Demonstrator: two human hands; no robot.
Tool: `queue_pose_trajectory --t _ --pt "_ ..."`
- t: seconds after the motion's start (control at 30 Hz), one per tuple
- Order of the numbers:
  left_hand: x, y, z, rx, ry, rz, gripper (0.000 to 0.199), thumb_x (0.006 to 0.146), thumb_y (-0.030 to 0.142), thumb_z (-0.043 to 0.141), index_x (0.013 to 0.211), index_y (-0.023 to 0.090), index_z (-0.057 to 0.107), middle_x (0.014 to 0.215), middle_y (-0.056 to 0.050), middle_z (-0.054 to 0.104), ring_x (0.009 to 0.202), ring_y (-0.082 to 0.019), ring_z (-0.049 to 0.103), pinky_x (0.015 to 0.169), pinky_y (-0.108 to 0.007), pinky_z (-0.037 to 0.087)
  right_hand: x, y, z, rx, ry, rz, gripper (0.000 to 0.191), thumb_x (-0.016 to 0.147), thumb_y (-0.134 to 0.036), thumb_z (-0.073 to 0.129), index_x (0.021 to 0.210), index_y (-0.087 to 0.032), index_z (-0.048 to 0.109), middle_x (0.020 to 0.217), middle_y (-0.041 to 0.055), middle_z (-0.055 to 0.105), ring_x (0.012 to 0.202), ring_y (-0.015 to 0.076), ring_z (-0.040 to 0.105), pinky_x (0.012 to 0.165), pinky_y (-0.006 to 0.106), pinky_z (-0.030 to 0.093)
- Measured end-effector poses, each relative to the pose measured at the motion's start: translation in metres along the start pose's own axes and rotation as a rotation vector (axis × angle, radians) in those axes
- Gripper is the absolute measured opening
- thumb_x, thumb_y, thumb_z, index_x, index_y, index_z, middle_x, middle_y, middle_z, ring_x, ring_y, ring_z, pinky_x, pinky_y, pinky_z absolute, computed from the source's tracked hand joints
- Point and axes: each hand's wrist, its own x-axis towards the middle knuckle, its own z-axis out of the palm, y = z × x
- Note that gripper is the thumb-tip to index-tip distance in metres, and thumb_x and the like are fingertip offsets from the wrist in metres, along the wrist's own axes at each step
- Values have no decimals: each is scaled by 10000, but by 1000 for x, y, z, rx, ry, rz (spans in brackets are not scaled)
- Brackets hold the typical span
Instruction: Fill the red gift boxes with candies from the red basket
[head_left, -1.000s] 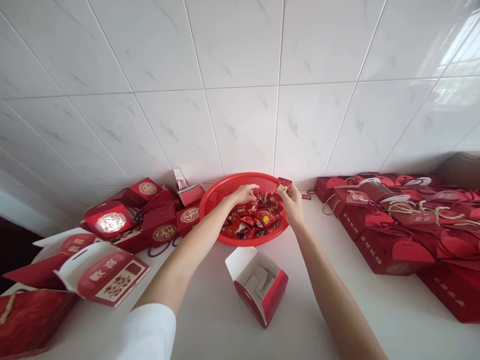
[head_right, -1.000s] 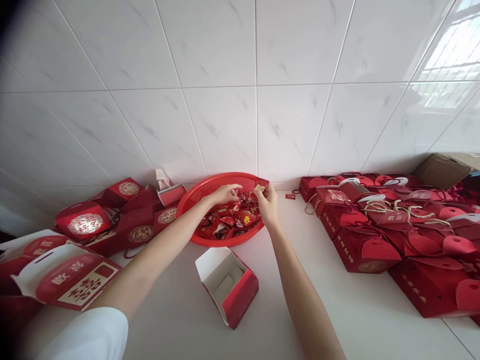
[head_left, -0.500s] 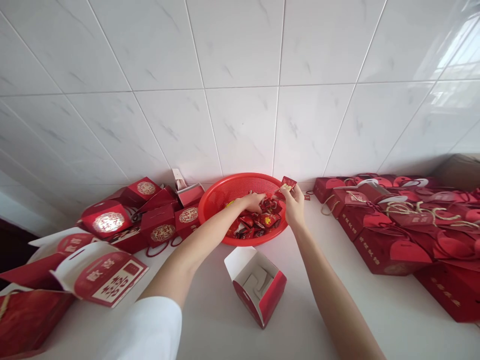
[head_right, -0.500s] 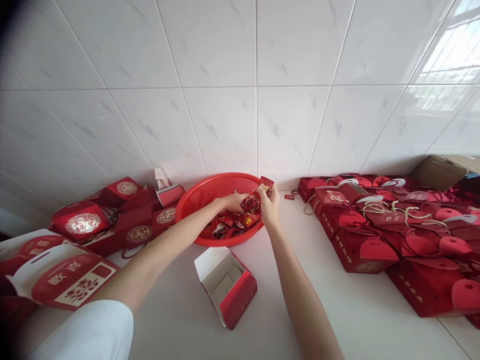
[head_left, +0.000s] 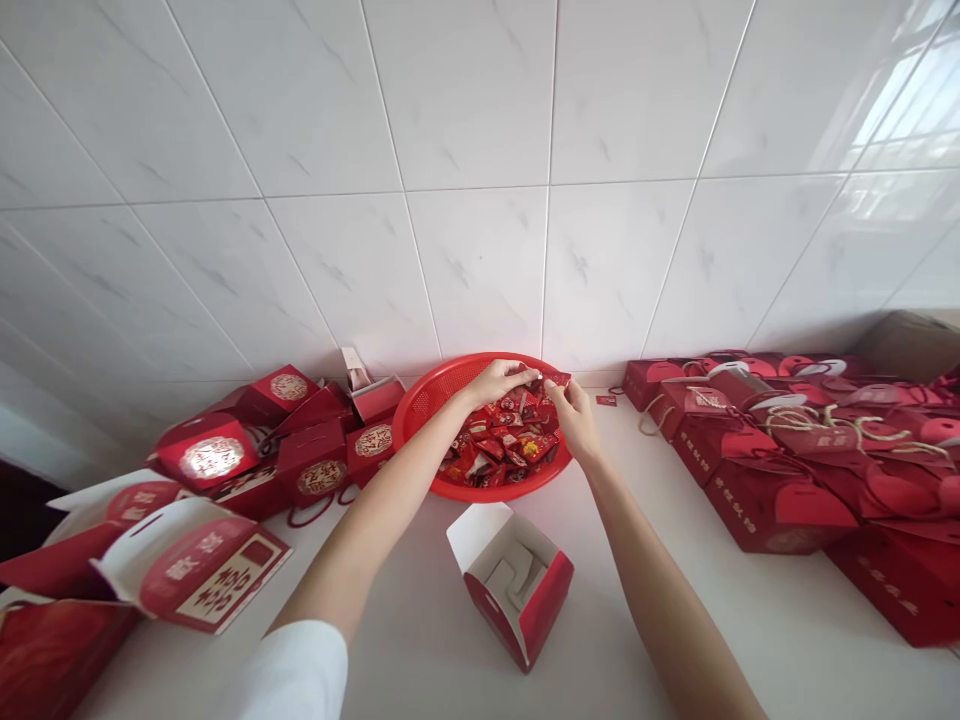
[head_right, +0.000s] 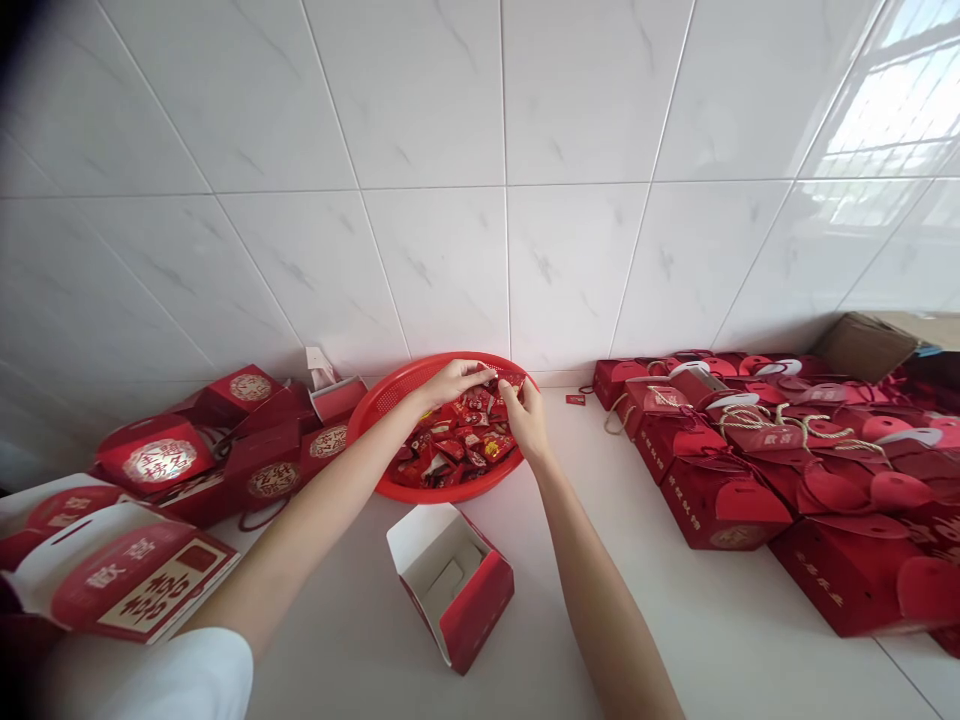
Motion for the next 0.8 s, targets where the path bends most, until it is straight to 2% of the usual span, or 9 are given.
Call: queue_pose_trajectory --t 0.17,0.3,0.37,0.43,0.5,0.57,0.63,0.7,0.8 --pt "0 -2 7 -64 -49 16 520 740 649 737 812 137 680 692 -10 638 611 -122 557 597 -263 443 3 5 1 41 -4 17 310 822 -523 638 881 -225 579 829 -4 662 783 190 643 726 327 546" --pt "0 -5 13 75 -52 50 554 806 709 627 793 156 662 615 17 575 567 -120 512 555 -252 418 4 8 2 118 -12 105 338 735 -483 741 840 -241 531 746 -27 668 651 184 671 605 329 583" --pt "1 -6 12 144 -39 47 567 876 711 516 824 169 672 638 6 599 602 -137 543 593 -260 447 3 7 2 104 2 102 329 718 -450 755 801 -244 513 662 -40 660 573 179 658 545 315 573" --pt "2 -9 6 205 -35 -32 596 941 683 378 858 180 687 701 -16 654 668 -157 594 666 -272 488 3 5 1 92 10 88 311 721 -427 750 785 -247 505 602 -47 647 517 176 639 495 299 548" --pt "3 -14 -3 277 -64 -166 575 949 631 364 835 181 703 720 -35 685 699 -176 627 702 -283 510 2 4 2 97 16 70 295 722 -412 748 779 -245 512 590 -49 641 505 172 632 479 288 531" --pt "1 -21 -12 362 -124 -280 421 865 552 546 749 184 716 681 -35 690 677 -188 637 684 -289 511 2 4 2 119 24 59 291 715 -410 750 774 -240 521 611 -51 637 522 167 634 496 287 533" --pt "-2 -29 -19 433 -189 -343 187 656 384 771 681 203 731 667 -13 701 657 -189 634 657 -279 494 2 6 2 131 47 51 292 709 -413 749 766 -234 526 638 -53 630 551 161 634 529 290 541" --pt "-3 -35 -21 497 -246 -387 235 454 202 842 667 243 753 702 23 725 667 -184 629 655 -264 474 3 7 2 119 84 40 292 701 -410 751 761 -231 529 653 -54 624 573 153 626 557 286 540" --pt "-3 -39 -17 562 -285 -419 361 345 98 840 652 274 765 708 40 727 678 -193 618 665 -269 457 3 6 1 110 100 46 301 692 -401 753 864 -231 574 650 -62 632 564 152 618 563 283 523"
